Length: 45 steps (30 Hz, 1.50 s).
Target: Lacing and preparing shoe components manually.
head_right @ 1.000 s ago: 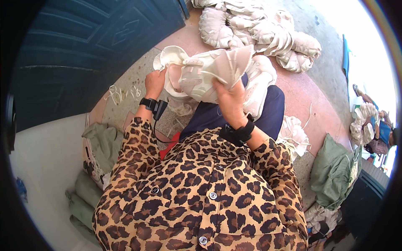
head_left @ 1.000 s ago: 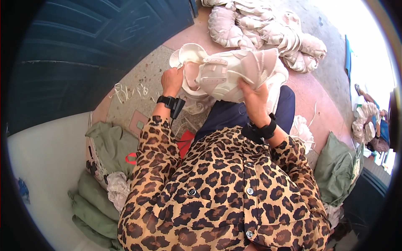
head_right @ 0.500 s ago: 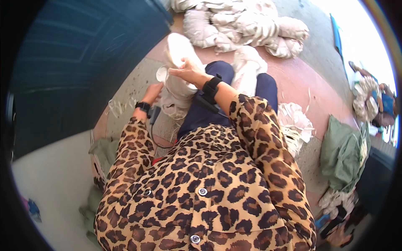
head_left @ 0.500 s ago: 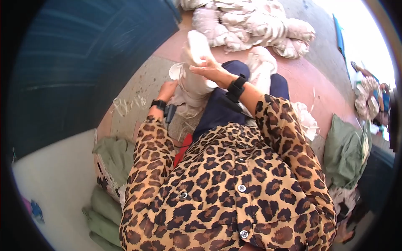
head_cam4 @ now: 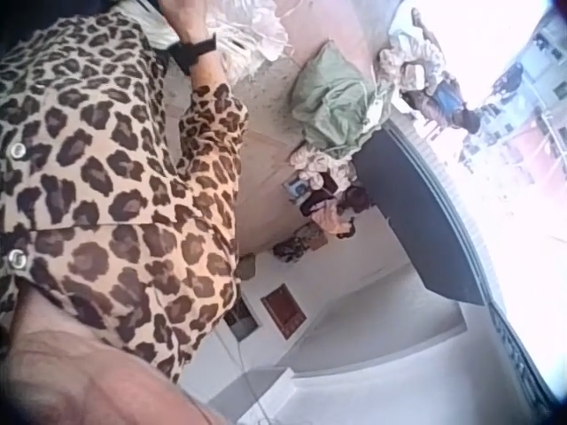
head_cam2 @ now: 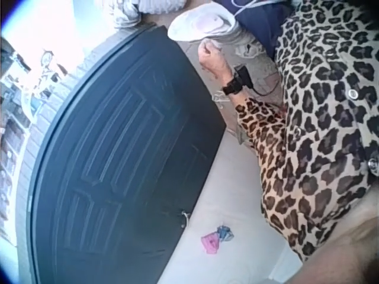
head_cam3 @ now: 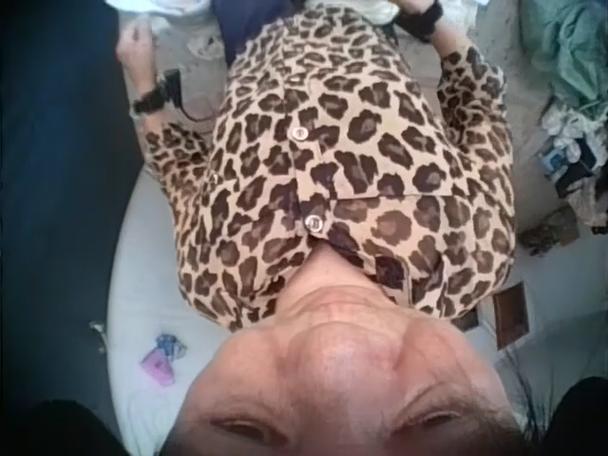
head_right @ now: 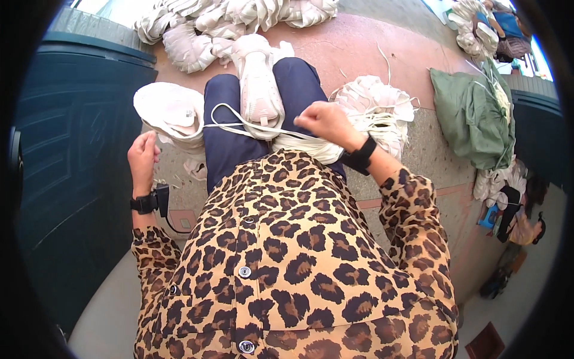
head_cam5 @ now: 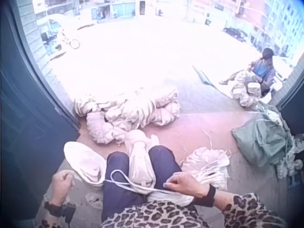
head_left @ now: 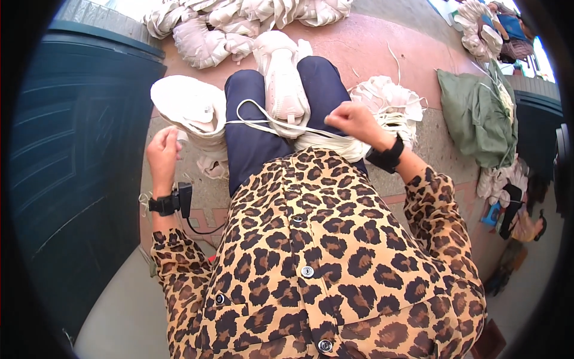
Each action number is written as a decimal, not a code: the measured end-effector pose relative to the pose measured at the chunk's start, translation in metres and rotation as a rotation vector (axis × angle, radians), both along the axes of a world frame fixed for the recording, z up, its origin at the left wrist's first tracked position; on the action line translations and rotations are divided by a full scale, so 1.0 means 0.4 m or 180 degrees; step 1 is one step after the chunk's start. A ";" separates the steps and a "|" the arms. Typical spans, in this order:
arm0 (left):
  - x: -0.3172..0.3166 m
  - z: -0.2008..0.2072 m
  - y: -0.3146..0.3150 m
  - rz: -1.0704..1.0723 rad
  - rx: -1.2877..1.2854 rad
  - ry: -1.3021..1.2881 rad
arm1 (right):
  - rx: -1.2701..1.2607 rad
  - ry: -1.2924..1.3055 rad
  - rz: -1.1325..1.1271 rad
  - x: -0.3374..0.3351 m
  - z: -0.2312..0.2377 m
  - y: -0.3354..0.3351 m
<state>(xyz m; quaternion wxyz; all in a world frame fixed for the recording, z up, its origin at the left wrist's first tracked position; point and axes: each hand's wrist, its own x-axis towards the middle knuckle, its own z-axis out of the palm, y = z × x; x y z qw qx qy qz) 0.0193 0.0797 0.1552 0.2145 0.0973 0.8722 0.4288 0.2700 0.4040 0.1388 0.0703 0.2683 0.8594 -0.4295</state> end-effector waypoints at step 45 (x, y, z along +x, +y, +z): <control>0.006 -0.093 0.391 -0.2049 0.0021 0.1679 | -0.2491 0.0672 -0.1281 -0.272 -0.062 -0.072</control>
